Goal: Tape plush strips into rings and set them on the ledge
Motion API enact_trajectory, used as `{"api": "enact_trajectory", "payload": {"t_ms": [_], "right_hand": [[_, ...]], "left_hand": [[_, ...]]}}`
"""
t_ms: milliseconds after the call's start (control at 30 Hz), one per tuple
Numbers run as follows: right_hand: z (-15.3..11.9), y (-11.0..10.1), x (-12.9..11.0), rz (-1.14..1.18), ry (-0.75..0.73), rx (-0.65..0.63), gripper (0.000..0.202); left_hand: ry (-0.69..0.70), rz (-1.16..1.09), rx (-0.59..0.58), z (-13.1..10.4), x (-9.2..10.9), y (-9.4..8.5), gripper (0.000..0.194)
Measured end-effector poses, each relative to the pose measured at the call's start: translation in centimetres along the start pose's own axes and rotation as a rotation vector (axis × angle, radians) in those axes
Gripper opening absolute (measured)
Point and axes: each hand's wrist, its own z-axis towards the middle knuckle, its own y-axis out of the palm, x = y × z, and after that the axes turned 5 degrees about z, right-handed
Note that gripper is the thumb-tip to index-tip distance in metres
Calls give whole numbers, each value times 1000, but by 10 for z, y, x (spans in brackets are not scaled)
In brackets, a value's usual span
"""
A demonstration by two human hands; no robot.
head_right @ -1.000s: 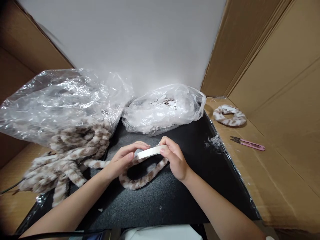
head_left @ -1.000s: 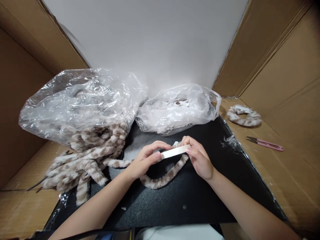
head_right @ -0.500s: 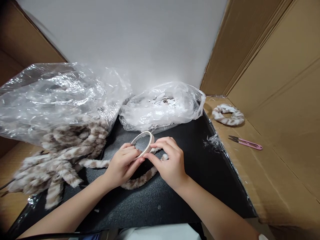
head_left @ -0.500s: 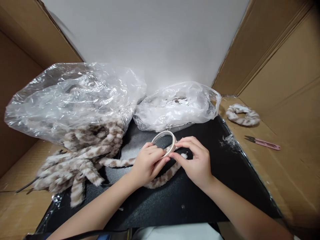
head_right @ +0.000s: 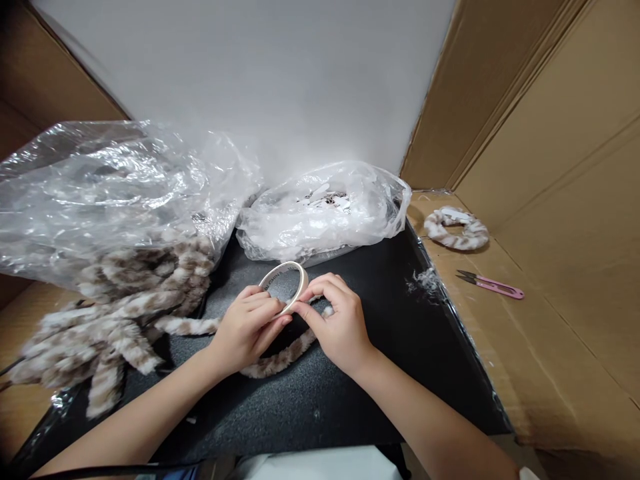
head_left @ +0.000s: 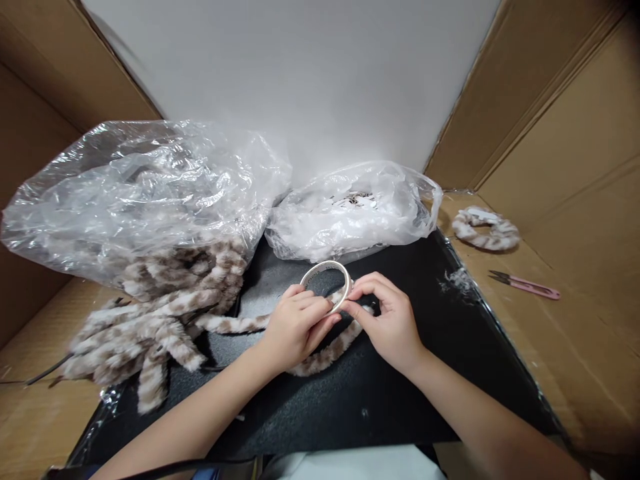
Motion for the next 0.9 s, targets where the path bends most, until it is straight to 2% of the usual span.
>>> {"api": "enact_trajectory", "payload": {"t_ms": [167,433,500,633,767,900], "right_hand": [[0,-4,0,-38,-10,20,17],[1,-6,2,-114,-102,-83,16],[1,-7,2,-91,-50,-131,17],[4,-11,-5,67,180,-297,22],[9,-18,-13,344,368,-450,25],[15,-21,-18,613,506,-510,34]], "left_hand": [[11,12,-1,2,0,-1,30],[66,-11,-96,2,-9,-6,28],[60,-15,-114,2,-11,-7,28],[37,-37,-167,4,-13,-10,30],[12,-93,-214,4,-18,-18,29],[60,-218,-221,2,-34,-26,24]]}}
